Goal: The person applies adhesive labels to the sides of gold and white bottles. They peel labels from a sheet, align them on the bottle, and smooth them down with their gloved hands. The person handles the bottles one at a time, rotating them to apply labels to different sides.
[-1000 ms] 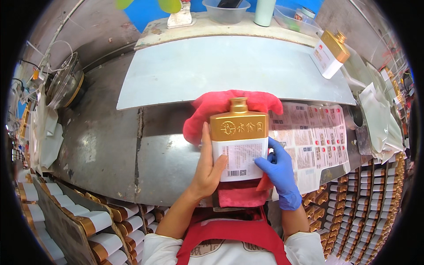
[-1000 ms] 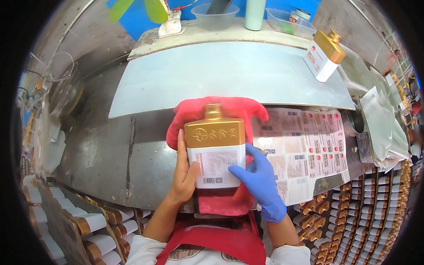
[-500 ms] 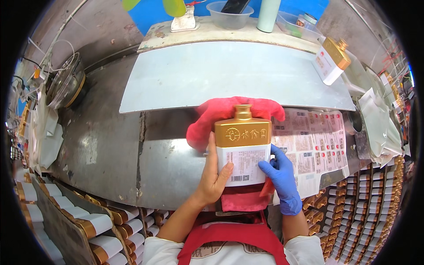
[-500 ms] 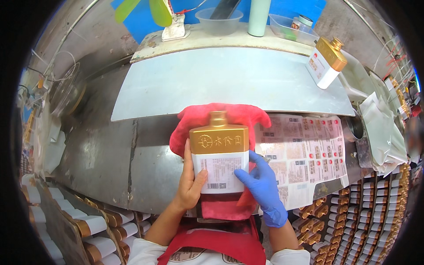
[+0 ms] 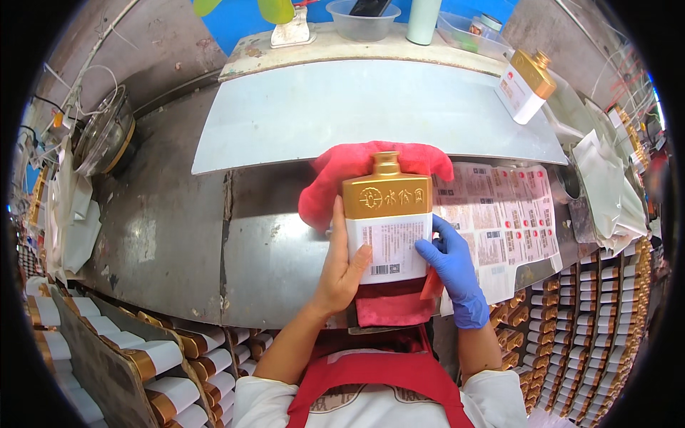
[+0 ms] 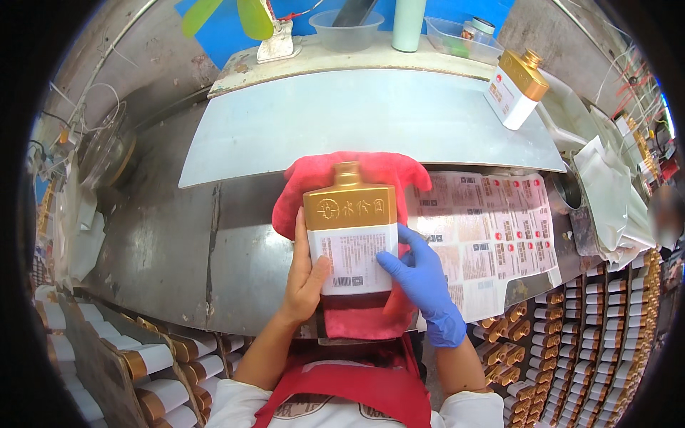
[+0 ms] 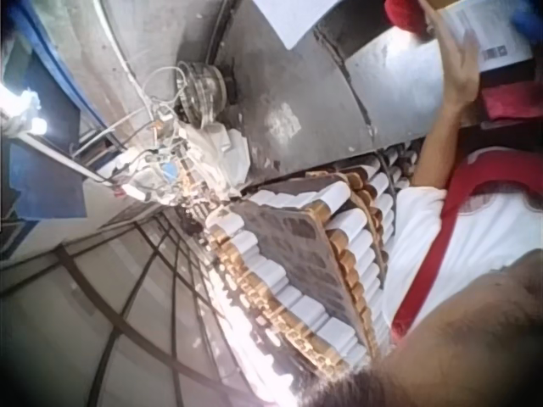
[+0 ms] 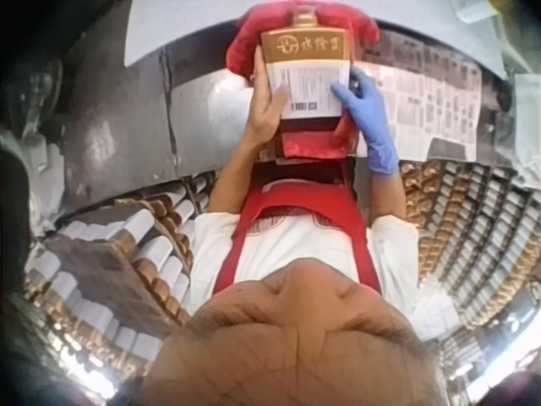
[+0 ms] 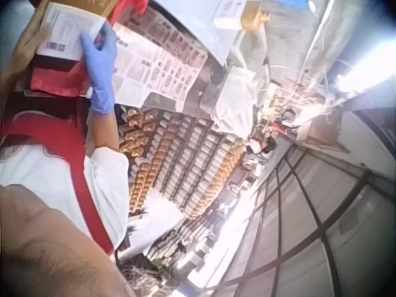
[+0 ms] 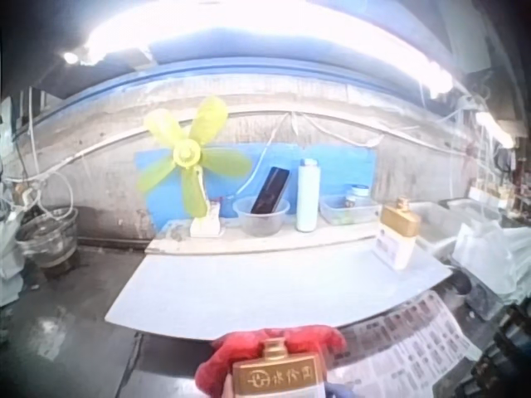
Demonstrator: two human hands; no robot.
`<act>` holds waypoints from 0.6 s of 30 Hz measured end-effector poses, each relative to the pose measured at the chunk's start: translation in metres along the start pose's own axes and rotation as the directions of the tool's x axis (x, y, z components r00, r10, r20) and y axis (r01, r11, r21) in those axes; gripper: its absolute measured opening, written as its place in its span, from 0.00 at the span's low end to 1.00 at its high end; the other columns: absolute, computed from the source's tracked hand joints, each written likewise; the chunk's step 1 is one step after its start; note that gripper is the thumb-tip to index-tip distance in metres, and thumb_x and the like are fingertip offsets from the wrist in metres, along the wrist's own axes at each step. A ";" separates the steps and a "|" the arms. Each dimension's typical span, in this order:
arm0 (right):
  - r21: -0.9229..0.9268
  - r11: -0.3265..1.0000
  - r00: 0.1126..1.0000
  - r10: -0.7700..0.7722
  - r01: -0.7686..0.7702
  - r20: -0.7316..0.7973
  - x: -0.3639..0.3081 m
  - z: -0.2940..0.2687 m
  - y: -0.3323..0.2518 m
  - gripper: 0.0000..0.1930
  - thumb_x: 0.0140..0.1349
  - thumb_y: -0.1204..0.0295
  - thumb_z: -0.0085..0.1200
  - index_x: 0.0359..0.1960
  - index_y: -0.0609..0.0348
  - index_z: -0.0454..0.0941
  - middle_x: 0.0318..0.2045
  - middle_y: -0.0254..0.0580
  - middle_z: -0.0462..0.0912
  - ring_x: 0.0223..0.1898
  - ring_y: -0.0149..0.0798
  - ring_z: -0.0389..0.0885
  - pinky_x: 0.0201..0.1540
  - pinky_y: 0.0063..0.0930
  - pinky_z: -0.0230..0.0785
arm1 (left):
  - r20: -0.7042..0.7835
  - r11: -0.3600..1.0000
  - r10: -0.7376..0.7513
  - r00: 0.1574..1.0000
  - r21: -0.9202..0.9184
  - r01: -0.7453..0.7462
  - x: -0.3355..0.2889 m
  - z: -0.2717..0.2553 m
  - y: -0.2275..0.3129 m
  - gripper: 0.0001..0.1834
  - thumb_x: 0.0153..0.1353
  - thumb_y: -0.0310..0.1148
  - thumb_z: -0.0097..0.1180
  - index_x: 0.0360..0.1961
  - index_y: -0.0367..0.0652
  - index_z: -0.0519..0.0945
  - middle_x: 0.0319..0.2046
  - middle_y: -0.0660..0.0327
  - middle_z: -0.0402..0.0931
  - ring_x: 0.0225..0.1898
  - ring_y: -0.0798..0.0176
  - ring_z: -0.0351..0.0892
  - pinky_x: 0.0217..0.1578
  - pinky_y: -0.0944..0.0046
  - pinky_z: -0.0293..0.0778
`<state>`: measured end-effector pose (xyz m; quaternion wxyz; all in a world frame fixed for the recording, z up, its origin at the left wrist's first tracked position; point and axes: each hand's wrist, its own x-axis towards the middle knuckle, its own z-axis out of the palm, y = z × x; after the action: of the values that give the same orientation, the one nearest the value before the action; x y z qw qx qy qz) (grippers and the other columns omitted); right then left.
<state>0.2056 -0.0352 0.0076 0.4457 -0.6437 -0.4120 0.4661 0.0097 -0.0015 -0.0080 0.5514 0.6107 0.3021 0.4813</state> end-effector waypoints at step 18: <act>0.642 0.766 0.972 0.175 -0.034 -0.158 -0.006 -0.065 0.028 0.23 0.60 0.69 0.51 0.56 0.63 0.65 0.46 0.41 0.74 0.45 0.36 0.76 0.49 0.27 0.72 | 0.072 0.999 -0.025 0.997 -0.021 0.026 0.004 -0.005 0.004 0.39 0.65 0.25 0.37 0.67 0.29 0.27 0.69 0.46 0.41 0.68 0.54 0.45 0.66 0.62 0.40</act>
<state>0.2699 -0.0604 -0.0065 0.6507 -0.5225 -0.1446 0.5318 0.0055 0.0031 -0.0040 0.5745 0.6177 0.2848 0.4553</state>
